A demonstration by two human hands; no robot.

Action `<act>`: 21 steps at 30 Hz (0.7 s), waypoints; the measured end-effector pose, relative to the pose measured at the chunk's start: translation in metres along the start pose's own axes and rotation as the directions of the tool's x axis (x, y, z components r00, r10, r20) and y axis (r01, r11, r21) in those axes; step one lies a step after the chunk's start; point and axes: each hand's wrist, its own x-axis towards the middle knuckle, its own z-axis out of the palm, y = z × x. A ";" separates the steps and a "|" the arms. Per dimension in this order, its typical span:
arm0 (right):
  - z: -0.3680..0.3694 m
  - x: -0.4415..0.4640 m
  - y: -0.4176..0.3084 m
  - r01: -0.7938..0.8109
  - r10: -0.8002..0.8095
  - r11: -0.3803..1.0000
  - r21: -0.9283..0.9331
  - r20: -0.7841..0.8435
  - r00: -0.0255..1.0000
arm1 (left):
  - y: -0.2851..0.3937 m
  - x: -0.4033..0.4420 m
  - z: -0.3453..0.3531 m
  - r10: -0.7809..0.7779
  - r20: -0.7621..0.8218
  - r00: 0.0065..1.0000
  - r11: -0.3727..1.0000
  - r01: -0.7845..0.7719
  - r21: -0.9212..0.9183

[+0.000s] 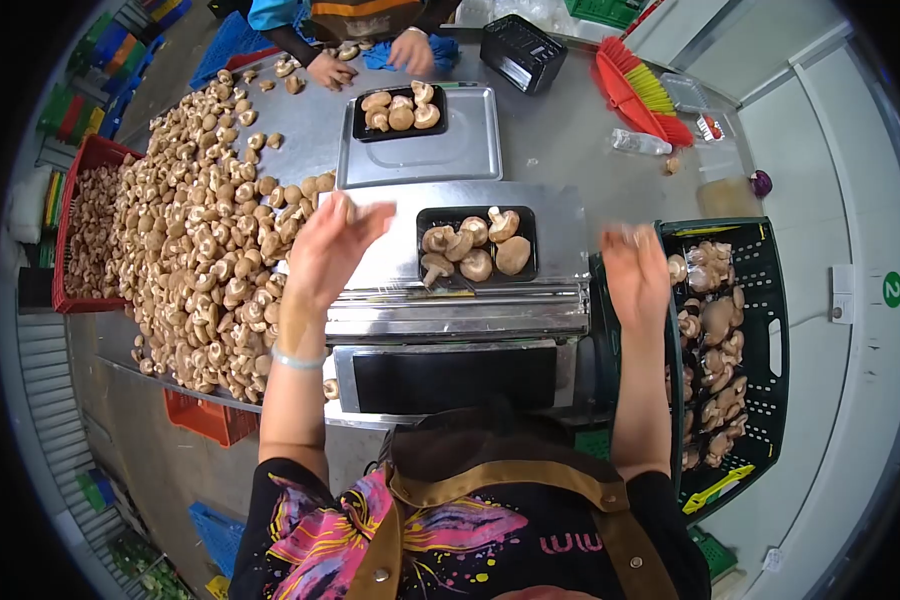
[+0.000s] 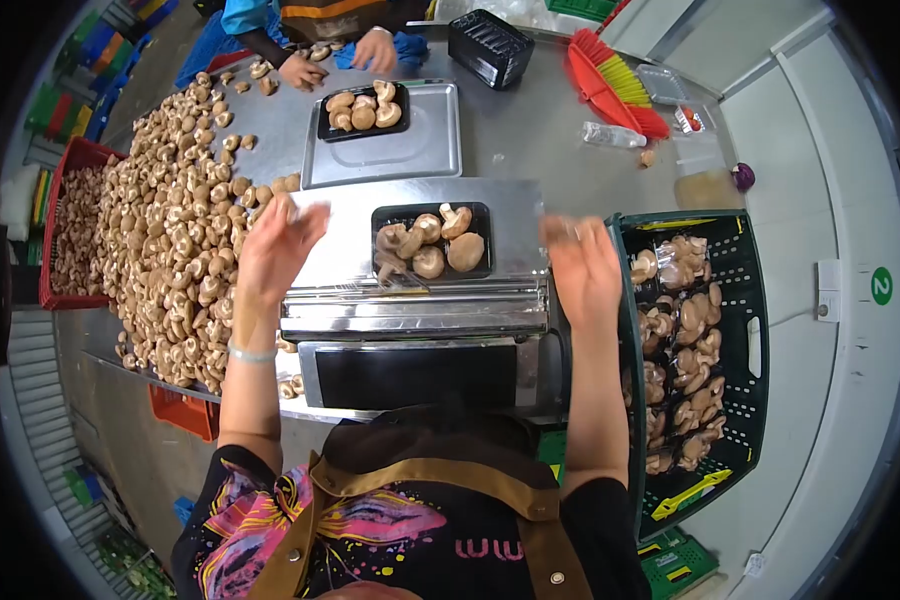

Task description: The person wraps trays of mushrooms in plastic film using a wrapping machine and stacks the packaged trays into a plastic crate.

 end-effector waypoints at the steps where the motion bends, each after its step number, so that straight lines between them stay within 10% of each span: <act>1: 0.005 0.020 0.014 0.062 -0.058 0.986 -0.158 0.027 0.998 | -0.008 0.022 0.003 0.046 0.020 0.999 0.999 -0.046 -0.015; 4: -0.025 0.082 0.079 0.220 -0.167 0.651 -0.726 0.146 0.975 | -0.081 0.078 -0.039 0.159 -0.042 0.986 0.798 -0.103 0.593; 6: -0.057 0.103 0.111 0.043 0.125 0.076 -0.996 0.052 0.991 | -0.107 0.081 -0.040 0.030 -0.083 0.996 0.409 0.063 0.910; 7: -0.061 0.105 0.115 0.087 0.199 0.031 -0.996 0.091 0.976 | -0.139 0.088 -0.067 0.128 0.061 0.990 0.375 -0.105 0.921; 8: -0.065 0.104 0.118 0.130 0.275 -0.009 -0.991 0.122 0.954 | -0.132 0.084 -0.059 0.102 0.050 0.994 0.239 -0.073 0.968; 13: -0.068 0.093 0.108 0.001 0.451 0.256 -0.967 0.120 0.885 | -0.120 0.074 -0.058 -0.228 -0.045 0.973 0.746 0.204 0.634; 16: -0.063 0.074 0.089 -0.145 0.618 0.065 -0.987 -0.075 0.782 | -0.105 0.059 -0.049 -0.512 -0.163 0.843 0.415 0.409 0.812; 21: -0.081 0.025 0.094 0.341 0.251 0.160 -0.926 0.372 0.894 | -0.115 0.012 -0.028 0.021 0.055 0.998 0.272 -0.058 0.961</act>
